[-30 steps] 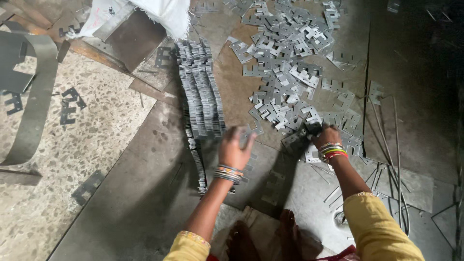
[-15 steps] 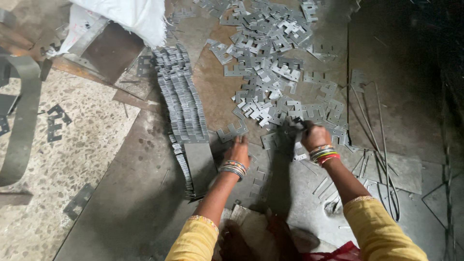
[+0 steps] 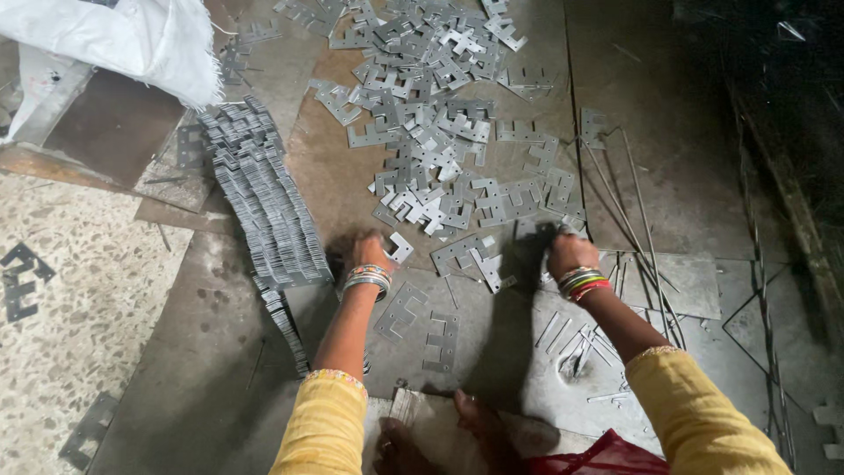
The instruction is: The person picks up small metal brackets from a pile on the floor and stacks them into neat piles. The person repeatedly gathers brackets and aligns them into stacks.
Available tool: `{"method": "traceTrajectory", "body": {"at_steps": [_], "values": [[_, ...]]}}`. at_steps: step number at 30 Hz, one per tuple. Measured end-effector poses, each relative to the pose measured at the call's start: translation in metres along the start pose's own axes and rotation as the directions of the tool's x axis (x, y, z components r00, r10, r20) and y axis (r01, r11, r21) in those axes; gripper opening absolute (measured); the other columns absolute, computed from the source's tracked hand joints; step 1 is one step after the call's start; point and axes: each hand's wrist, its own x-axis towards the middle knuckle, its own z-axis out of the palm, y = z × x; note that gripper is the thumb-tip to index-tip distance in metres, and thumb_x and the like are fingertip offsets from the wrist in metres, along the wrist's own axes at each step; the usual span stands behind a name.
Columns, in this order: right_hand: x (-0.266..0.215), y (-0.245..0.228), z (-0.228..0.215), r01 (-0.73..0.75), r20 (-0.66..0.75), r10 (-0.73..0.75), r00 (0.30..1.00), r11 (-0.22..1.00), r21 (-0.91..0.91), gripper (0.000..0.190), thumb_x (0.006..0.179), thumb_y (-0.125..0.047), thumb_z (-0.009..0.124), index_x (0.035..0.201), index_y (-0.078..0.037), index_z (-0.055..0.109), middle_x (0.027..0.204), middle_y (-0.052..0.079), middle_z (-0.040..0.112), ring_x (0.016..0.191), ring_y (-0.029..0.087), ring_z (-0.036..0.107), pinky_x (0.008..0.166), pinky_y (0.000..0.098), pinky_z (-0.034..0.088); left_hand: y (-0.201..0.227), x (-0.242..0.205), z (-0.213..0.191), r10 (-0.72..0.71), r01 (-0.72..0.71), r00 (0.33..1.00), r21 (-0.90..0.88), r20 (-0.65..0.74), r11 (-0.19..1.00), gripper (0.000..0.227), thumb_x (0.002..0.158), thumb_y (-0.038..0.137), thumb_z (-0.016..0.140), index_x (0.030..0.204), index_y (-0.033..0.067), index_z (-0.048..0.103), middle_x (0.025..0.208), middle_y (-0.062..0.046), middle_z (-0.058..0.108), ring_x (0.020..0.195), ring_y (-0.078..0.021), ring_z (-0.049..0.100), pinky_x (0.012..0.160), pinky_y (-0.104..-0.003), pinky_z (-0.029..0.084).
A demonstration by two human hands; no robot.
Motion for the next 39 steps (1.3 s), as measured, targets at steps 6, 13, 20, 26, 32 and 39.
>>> {"method": "traceTrajectory", "body": {"at_steps": [6, 13, 20, 26, 32, 39], "values": [[-0.024, -0.056, -0.089, 0.060, -0.037, -0.056, 0.998, 0.989, 0.134, 0.032, 0.090, -0.011, 0.057, 0.120, -0.006, 0.064, 0.093, 0.021, 0.074, 0.085, 0.040, 0.074, 0.071, 0.0507, 0.061, 0.003, -0.007, 0.044, 0.125, -0.154, 0.985, -0.289, -0.117, 0.945, 0.042, 0.088, 0.029, 0.080, 0.119, 0.0048, 0.066, 0.110, -0.022, 0.074, 0.105, -0.0378, 0.069, 0.091, -0.046, 0.055], [-0.032, -0.067, -0.114, 0.750, -0.445, -0.640, 0.627, 0.650, 0.123, 0.045, 0.089, -0.012, 0.058, 0.133, -0.004, 0.058, 0.127, 0.017, 0.065, 0.111, 0.034, 0.069, 0.093, 0.0424, 0.059, 0.028, -0.031, 0.016, 0.138, 0.472, 0.872, -0.882, 0.469, 0.011, 0.041, 0.094, 0.036, 0.069, 0.125, 0.0085, 0.064, 0.111, -0.012, 0.073, 0.096, -0.0262, 0.071, 0.084, -0.043, 0.059], [0.079, 0.038, -0.023, 0.146, 0.001, -0.146, 0.989, 0.989, -0.025, 0.046, 0.094, -0.014, 0.050, 0.139, -0.005, 0.055, 0.140, 0.022, 0.060, 0.120, 0.038, 0.066, 0.095, 0.0464, 0.058, 0.025, -0.069, 0.009, 0.417, 0.376, 0.851, -0.925, 0.319, -0.059, 0.038, 0.095, 0.019, 0.065, 0.131, 0.0100, 0.058, 0.115, -0.013, 0.072, 0.098, -0.0270, 0.072, 0.083, -0.047, 0.063], [0.068, 0.031, 0.018, 0.243, 0.280, -0.207, 0.937, 0.965, -0.101, 0.045, 0.101, -0.015, 0.042, 0.144, -0.006, 0.051, 0.124, 0.021, 0.072, 0.107, 0.036, 0.074, 0.091, 0.0466, 0.061, 0.030, -0.093, 0.038, 0.390, 0.501, 0.825, -0.850, 0.410, -0.166, 0.052, 0.097, 0.034, 0.065, 0.142, 0.0105, 0.057, 0.125, -0.008, 0.073, 0.109, -0.0225, 0.071, 0.092, -0.042, 0.058], [-0.004, 0.003, -0.035, 0.446, -0.010, -0.448, 0.894, 0.890, -0.094, 0.039, 0.090, -0.013, 0.050, 0.127, -0.001, 0.056, 0.109, 0.027, 0.074, 0.095, 0.039, 0.074, 0.080, 0.0460, 0.061, 0.056, -0.112, 0.069, 0.205, 0.459, 0.878, -0.881, 0.432, -0.113, 0.071, 0.085, 0.053, 0.073, 0.146, 0.0212, 0.055, 0.131, -0.002, 0.066, 0.113, -0.0203, 0.064, 0.095, -0.045, 0.054], [-0.015, -0.052, -0.102, 0.100, 0.162, -0.509, 0.846, 0.449, 0.888, 0.044, 0.077, -0.016, 0.070, 0.120, -0.007, 0.067, 0.103, 0.018, 0.078, 0.094, 0.038, 0.076, 0.080, 0.0446, 0.065, 0.058, -0.107, 0.085, 0.033, 0.465, 0.884, -0.868, 0.467, -0.173, 0.085, 0.073, 0.074, 0.067, 0.140, 0.0216, 0.060, 0.135, -0.005, 0.064, 0.111, -0.0261, 0.064, 0.090, -0.049, 0.052]]}}
